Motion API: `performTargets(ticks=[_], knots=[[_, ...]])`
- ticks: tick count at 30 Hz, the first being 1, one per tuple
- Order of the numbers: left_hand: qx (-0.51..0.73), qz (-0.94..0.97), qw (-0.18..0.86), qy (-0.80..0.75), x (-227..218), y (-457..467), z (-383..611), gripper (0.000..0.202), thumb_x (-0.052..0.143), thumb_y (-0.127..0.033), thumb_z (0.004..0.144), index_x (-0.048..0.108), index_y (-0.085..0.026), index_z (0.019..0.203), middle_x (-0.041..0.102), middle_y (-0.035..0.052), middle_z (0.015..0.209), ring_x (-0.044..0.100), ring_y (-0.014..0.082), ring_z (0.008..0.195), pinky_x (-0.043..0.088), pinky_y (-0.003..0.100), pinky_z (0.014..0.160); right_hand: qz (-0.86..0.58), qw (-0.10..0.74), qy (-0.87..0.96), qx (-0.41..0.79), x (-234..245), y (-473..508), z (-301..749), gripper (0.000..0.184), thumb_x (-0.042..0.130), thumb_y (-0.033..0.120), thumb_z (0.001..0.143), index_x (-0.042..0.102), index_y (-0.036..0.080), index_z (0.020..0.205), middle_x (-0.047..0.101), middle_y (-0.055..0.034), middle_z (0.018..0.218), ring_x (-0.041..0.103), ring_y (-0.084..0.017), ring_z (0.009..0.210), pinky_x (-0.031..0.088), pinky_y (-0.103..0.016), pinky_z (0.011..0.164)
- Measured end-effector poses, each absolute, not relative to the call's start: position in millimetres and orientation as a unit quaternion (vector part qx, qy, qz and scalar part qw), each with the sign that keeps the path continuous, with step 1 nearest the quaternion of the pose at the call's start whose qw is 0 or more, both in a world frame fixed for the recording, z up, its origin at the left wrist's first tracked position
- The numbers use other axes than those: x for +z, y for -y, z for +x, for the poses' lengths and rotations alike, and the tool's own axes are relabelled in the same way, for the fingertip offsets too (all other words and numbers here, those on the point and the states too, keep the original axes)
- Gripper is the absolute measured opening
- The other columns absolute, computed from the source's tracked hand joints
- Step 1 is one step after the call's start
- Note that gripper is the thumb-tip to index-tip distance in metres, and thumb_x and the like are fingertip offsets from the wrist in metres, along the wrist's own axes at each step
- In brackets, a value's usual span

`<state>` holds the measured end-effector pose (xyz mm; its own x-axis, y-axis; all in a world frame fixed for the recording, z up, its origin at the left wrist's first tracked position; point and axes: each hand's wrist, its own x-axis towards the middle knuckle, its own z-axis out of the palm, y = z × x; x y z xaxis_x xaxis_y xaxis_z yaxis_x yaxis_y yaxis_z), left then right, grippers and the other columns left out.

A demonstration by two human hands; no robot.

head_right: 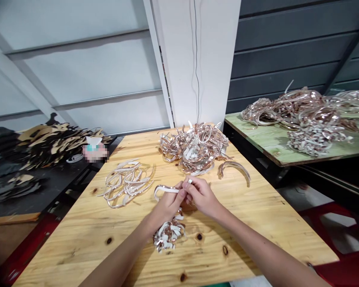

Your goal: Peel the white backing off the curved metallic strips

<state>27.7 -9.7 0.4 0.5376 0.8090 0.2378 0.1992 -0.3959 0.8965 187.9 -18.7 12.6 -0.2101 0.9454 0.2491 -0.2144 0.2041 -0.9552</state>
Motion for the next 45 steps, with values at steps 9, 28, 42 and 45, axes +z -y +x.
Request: performTargets(ticks=[9, 28, 42, 45], knots=[[0.374, 0.703, 0.491, -0.352, 5, 12, 32, 0.056, 0.030, -0.054, 0.106, 0.069, -0.019, 0.086, 0.072, 0.0059, 0.088, 0.064, 0.0211, 0.090, 0.047, 0.032, 0.094, -0.266, 0.569, 0.449, 0.636, 11, 14, 183, 0.031, 0.064, 0.036, 0.091, 0.051, 0.023, 0.066, 0.044, 0.0048, 0.053, 0.053, -0.016, 0.050, 0.046, -0.029, 0.056], [0.319, 0.787, 0.367, -0.379, -1, 2, 23, 0.040, 0.028, -0.040, 0.109, 0.052, -0.020, 0.085, 0.058, 0.0003, 0.078, 0.056, 0.0166, 0.077, 0.042, 0.029, 0.079, -0.292, 0.621, 0.235, 0.689, 20, 5, 193, 0.038, 0.071, 0.034, 0.083, 0.044, 0.022, 0.059, 0.041, 0.0062, 0.051, 0.052, -0.012, 0.051, 0.046, -0.024, 0.055], [0.352, 0.782, 0.272, -0.436, -6, -5, 19, 0.037, 0.022, -0.039, 0.109, 0.043, -0.023, 0.084, 0.050, -0.0014, 0.075, 0.052, 0.0169, 0.071, 0.041, 0.032, 0.074, -0.367, 0.651, 0.418, 0.516, 13, 2, 192, 0.028, 0.069, 0.047, 0.090, 0.066, 0.021, 0.081, 0.073, -0.0069, 0.086, 0.070, -0.025, 0.089, 0.056, -0.033, 0.069], [0.370, 0.785, 0.227, -0.443, -6, -5, 19, 0.033, 0.023, -0.037, 0.109, 0.043, -0.023, 0.086, 0.050, -0.0005, 0.077, 0.052, 0.0171, 0.071, 0.042, 0.032, 0.072, -0.411, 0.591, 0.565, 0.402, 11, 8, 191, 0.027, 0.062, 0.047, 0.096, 0.068, 0.022, 0.090, 0.075, -0.0081, 0.095, 0.070, -0.025, 0.093, 0.056, -0.037, 0.081]])
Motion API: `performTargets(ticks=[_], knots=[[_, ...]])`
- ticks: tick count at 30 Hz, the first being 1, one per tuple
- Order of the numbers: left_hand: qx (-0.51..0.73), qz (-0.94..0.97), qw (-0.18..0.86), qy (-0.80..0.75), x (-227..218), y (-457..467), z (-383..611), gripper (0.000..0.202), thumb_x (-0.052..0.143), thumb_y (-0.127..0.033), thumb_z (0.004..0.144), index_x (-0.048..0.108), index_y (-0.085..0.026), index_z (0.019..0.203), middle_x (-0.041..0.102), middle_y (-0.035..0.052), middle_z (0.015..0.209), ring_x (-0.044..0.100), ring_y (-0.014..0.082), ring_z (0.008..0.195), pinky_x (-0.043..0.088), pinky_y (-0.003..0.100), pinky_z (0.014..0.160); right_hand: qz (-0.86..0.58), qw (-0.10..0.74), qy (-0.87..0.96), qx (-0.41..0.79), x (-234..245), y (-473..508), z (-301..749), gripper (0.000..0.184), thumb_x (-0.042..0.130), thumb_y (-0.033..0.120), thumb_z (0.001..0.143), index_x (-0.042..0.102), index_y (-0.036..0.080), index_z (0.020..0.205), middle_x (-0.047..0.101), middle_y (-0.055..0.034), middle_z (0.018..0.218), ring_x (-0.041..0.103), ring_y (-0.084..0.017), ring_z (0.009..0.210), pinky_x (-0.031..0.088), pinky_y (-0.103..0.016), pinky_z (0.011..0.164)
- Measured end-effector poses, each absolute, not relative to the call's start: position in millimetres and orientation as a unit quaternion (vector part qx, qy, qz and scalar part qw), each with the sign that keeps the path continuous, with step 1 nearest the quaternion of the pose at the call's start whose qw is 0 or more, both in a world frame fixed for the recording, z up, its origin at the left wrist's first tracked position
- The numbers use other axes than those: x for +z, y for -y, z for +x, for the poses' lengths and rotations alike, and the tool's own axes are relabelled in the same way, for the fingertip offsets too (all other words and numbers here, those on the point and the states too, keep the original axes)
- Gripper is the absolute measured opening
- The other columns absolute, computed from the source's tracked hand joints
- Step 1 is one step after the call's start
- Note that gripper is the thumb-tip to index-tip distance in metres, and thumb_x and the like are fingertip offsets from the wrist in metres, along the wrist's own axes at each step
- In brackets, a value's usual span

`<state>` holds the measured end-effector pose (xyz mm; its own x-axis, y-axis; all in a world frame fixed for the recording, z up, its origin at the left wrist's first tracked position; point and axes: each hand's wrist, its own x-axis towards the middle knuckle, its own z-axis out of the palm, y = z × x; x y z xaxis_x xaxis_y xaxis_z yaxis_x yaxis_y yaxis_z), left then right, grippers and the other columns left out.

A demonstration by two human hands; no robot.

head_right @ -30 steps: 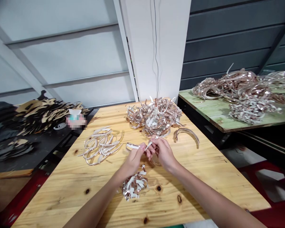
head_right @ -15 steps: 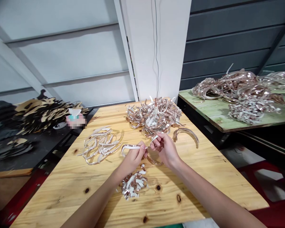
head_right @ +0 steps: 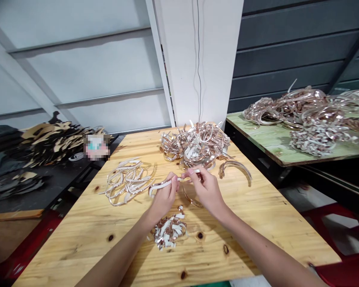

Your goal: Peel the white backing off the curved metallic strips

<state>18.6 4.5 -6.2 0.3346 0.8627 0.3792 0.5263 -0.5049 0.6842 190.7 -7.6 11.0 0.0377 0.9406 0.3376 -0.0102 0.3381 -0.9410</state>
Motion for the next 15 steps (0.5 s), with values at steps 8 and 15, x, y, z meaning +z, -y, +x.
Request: performTargets(ticks=[8, 15], knots=[[0.372, 0.794, 0.168, -0.450, -5.8, 0.1, 21.3, 0.029, 0.025, -0.031, 0.109, 0.044, -0.023, 0.088, 0.053, 0.0012, 0.078, 0.054, 0.0173, 0.071, 0.045, 0.032, 0.069, -0.465, 0.521, 0.673, 0.242, 8.4, 12.3, 188.7, 0.018, 0.070, 0.027, 0.087, 0.061, 0.022, 0.101, 0.072, -0.0067, 0.099, 0.070, -0.025, 0.093, 0.055, -0.038, 0.084], [0.370, 0.822, 0.063, -0.429, -0.3, 0.7, 16.7, 0.028, 0.026, -0.024, 0.109, 0.045, -0.022, 0.089, 0.057, 0.0036, 0.082, 0.055, 0.0185, 0.075, 0.045, 0.033, 0.071, -0.457, 0.525, 0.695, 0.181, 2.2, 6.1, 192.8, 0.014, 0.066, 0.023, 0.087, 0.060, 0.022, 0.099, 0.069, -0.0058, 0.097, 0.068, -0.024, 0.089, 0.054, -0.036, 0.080]])
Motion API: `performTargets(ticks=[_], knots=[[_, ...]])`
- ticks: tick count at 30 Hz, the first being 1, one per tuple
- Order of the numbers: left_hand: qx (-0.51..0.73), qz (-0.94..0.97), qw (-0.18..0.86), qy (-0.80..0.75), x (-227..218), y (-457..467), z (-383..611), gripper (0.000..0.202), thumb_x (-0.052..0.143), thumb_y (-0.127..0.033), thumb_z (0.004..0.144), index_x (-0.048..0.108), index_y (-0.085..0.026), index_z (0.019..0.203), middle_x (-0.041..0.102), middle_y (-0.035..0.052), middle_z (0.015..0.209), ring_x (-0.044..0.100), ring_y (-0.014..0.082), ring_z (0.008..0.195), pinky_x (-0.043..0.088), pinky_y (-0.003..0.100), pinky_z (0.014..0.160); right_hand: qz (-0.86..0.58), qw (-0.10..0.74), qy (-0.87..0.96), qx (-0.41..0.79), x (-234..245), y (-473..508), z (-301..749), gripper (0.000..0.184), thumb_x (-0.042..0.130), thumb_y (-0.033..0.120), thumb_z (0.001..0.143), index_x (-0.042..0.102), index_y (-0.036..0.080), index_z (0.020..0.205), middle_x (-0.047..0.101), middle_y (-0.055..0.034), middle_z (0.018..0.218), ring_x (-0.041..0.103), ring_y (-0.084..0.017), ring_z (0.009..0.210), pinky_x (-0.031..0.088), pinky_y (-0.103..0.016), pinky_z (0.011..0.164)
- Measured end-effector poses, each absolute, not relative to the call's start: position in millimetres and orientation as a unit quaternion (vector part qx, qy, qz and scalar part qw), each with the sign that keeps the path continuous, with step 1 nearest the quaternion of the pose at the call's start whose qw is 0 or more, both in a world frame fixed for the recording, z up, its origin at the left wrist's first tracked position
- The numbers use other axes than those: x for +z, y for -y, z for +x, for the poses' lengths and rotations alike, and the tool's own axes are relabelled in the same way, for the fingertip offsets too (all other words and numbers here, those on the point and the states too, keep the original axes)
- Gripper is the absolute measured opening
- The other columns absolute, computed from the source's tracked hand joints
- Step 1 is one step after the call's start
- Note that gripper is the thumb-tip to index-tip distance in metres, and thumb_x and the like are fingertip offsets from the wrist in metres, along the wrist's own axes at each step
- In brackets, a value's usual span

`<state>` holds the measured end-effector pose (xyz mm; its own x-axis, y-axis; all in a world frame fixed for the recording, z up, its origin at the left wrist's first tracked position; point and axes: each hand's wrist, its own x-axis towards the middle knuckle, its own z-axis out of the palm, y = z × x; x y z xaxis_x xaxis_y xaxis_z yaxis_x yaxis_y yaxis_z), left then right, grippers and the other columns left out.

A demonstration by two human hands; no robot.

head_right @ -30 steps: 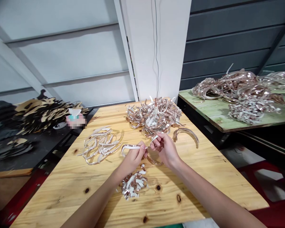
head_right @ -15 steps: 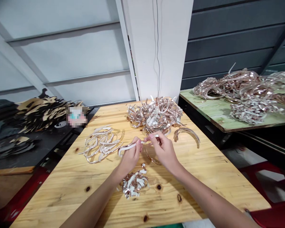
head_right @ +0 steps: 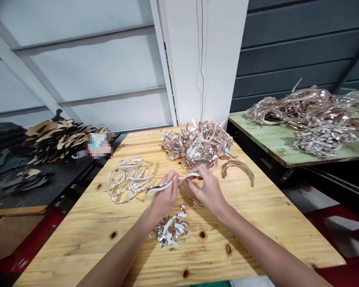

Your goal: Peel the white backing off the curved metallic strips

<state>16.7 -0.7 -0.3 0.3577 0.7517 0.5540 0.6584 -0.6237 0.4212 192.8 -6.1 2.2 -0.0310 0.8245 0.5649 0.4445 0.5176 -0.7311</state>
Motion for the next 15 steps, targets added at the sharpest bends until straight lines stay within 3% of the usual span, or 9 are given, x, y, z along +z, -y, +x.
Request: performTargets(ticks=[4, 9, 15], knots=[[0.368, 0.827, 0.058, -0.422, 1.1, -0.7, 14.3, 0.029, 0.026, -0.026, 0.109, 0.047, -0.022, 0.089, 0.058, 0.0034, 0.082, 0.057, 0.0188, 0.077, 0.046, 0.033, 0.072, -0.424, 0.494, 0.718, 0.246, 2.8, 8.9, 190.0, 0.019, 0.067, 0.025, 0.088, 0.064, 0.021, 0.106, 0.071, -0.0043, 0.093, 0.066, -0.021, 0.083, 0.051, -0.033, 0.077], [0.344, 0.826, 0.045, -0.445, 0.6, -2.2, 11.0, 0.033, 0.022, -0.028, 0.109, 0.049, -0.022, 0.091, 0.058, 0.0040, 0.085, 0.057, 0.0195, 0.080, 0.046, 0.033, 0.075, -0.393, 0.484, 0.676, 0.393, 3.4, 9.9, 187.0, 0.017, 0.064, 0.037, 0.095, 0.068, 0.020, 0.096, 0.072, -0.0028, 0.080, 0.066, -0.019, 0.072, 0.050, -0.030, 0.068], [0.364, 0.807, 0.074, -0.460, 1.5, -1.1, 14.1, 0.032, 0.026, -0.030, 0.109, 0.049, -0.023, 0.089, 0.056, 0.0028, 0.082, 0.055, 0.0193, 0.078, 0.043, 0.032, 0.074, -0.345, 0.462, 0.534, 0.618, 6.0, 8.1, 186.1, 0.031, 0.080, 0.046, 0.082, 0.067, 0.018, 0.079, 0.071, -0.0011, 0.069, 0.061, -0.012, 0.054, 0.047, -0.023, 0.054]])
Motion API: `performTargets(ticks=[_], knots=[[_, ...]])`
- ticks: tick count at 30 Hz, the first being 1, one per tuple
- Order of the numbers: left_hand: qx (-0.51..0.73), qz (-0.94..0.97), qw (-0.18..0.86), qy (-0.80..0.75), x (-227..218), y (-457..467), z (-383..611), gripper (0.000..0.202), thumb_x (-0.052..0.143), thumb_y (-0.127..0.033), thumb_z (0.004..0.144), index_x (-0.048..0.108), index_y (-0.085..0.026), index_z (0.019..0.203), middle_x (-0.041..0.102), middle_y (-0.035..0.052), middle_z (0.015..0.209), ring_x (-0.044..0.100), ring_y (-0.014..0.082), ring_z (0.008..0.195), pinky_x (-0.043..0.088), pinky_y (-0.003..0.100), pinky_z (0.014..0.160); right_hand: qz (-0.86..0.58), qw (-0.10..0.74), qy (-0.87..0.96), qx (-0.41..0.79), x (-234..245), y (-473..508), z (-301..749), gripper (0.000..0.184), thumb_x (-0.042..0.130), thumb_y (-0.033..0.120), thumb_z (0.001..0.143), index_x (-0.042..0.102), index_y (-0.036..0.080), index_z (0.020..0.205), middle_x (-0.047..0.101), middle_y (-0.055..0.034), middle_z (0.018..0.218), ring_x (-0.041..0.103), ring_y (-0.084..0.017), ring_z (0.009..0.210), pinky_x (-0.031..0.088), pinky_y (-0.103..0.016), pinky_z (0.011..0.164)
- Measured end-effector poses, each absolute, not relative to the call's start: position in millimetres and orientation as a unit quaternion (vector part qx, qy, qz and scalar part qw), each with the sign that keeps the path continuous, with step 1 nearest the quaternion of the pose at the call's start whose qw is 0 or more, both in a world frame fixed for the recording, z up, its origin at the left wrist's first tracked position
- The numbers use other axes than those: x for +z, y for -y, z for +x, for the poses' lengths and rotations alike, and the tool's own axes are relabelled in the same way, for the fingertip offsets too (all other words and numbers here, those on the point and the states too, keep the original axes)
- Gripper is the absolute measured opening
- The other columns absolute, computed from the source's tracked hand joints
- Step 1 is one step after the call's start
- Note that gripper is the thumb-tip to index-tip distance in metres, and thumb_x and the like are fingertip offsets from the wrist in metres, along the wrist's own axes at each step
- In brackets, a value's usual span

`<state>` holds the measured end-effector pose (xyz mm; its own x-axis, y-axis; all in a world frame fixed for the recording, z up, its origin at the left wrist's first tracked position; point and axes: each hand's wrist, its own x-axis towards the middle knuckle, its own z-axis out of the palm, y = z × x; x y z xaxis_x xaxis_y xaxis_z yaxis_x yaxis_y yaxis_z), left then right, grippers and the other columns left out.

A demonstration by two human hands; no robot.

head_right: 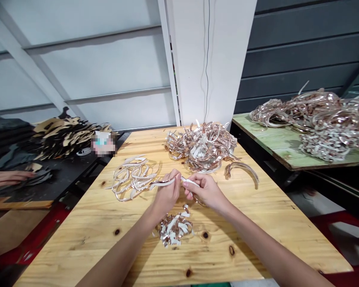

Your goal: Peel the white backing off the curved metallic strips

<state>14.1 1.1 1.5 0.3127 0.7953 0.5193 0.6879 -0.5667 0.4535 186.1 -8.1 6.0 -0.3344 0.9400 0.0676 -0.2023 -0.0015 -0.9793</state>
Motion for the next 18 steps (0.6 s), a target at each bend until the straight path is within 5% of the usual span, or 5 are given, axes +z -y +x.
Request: performTargets(ticks=[4, 7, 11, 18], knots=[[0.456, 0.720, 0.148, -0.502, 9, -9, 8, 0.032, 0.025, -0.033, 0.109, 0.045, -0.023, 0.085, 0.051, 0.0000, 0.073, 0.051, 0.0171, 0.065, 0.041, 0.030, 0.067, -0.307, 0.338, 0.509, 0.729, 11, 19, 187, 0.029, 0.085, 0.042, 0.077, 0.071, 0.016, 0.079, 0.068, 0.0007, 0.064, 0.056, -0.009, 0.048, 0.043, -0.021, 0.050], [0.502, 0.669, 0.169, -0.521, 13, -22, -5, 0.039, 0.031, -0.040, 0.108, 0.048, -0.022, 0.079, 0.053, -0.0001, 0.069, 0.052, 0.0152, 0.063, 0.040, 0.029, 0.067, -0.237, 0.250, 0.564, 0.750, 16, 29, 185, 0.027, 0.077, 0.043, 0.085, 0.077, 0.016, 0.083, 0.071, -0.0032, 0.078, 0.062, -0.013, 0.063, 0.049, -0.026, 0.065], [0.585, 0.564, 0.282, -0.510, 10, -40, -20, 0.054, 0.040, -0.057, 0.102, 0.056, -0.018, 0.069, 0.055, 0.0000, 0.059, 0.051, 0.0125, 0.054, 0.040, 0.026, 0.056, -0.214, 0.233, 0.663, 0.679, 21, 35, 184, 0.035, 0.069, 0.045, 0.092, 0.077, 0.016, 0.075, 0.064, -0.0023, 0.075, 0.056, -0.014, 0.070, 0.043, -0.027, 0.066], [0.625, 0.478, 0.371, -0.492, 5, -45, -21, 0.071, 0.040, -0.071, 0.097, 0.045, -0.020, 0.047, 0.047, -0.0004, 0.042, 0.046, 0.0101, 0.040, 0.036, 0.024, 0.045, -0.268, 0.206, 0.819, 0.464, 16, 40, 181, 0.024, 0.082, 0.036, 0.079, 0.065, 0.020, 0.083, 0.057, 0.0018, 0.080, 0.053, -0.014, 0.073, 0.039, -0.025, 0.065]])
